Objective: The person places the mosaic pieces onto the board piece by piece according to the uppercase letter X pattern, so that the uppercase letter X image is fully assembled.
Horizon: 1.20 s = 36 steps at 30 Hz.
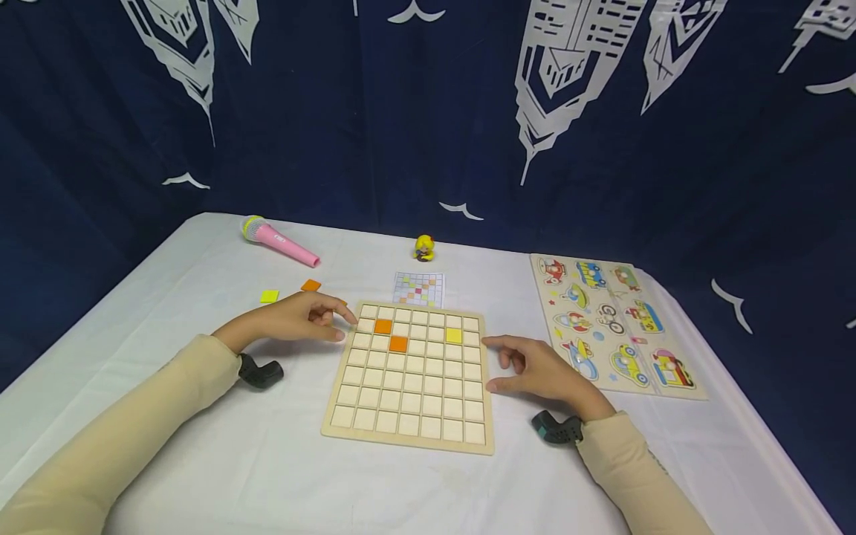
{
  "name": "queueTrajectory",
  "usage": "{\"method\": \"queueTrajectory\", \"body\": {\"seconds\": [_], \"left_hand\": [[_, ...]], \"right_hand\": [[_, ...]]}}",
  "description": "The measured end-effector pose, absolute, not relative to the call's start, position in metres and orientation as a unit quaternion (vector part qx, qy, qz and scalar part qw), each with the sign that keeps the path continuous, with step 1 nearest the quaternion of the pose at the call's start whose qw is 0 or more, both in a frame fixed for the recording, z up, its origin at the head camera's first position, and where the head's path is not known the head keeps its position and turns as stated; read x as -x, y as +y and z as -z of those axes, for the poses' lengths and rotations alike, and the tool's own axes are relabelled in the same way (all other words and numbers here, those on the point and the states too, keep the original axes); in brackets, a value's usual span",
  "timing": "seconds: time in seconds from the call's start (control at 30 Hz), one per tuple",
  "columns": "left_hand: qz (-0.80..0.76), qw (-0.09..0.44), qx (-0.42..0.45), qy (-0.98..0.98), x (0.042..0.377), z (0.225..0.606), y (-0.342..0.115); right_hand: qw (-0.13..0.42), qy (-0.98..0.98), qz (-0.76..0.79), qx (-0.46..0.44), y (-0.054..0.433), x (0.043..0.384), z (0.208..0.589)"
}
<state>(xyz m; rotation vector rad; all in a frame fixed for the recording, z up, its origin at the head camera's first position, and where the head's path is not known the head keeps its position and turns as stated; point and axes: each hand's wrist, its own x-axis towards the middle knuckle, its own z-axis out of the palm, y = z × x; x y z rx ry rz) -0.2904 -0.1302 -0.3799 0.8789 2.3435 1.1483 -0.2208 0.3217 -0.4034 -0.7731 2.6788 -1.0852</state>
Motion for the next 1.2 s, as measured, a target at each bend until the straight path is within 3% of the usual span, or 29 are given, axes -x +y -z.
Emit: {"method": "queueTrajectory", "body": {"seconds": [0.6, 1.2], "left_hand": [[-0.451, 0.203, -0.282, 0.822, 0.305, 0.392, -0.165], [-0.413, 0.186, -0.258, 0.853, 0.301, 0.397, -0.163]], "right_hand": [[0.072, 0.891, 0.363, 0.263, 0.321, 0.219, 0.402], [0.080, 0.896, 0.357, 0.252, 0.322, 0.219, 0.401]]}}
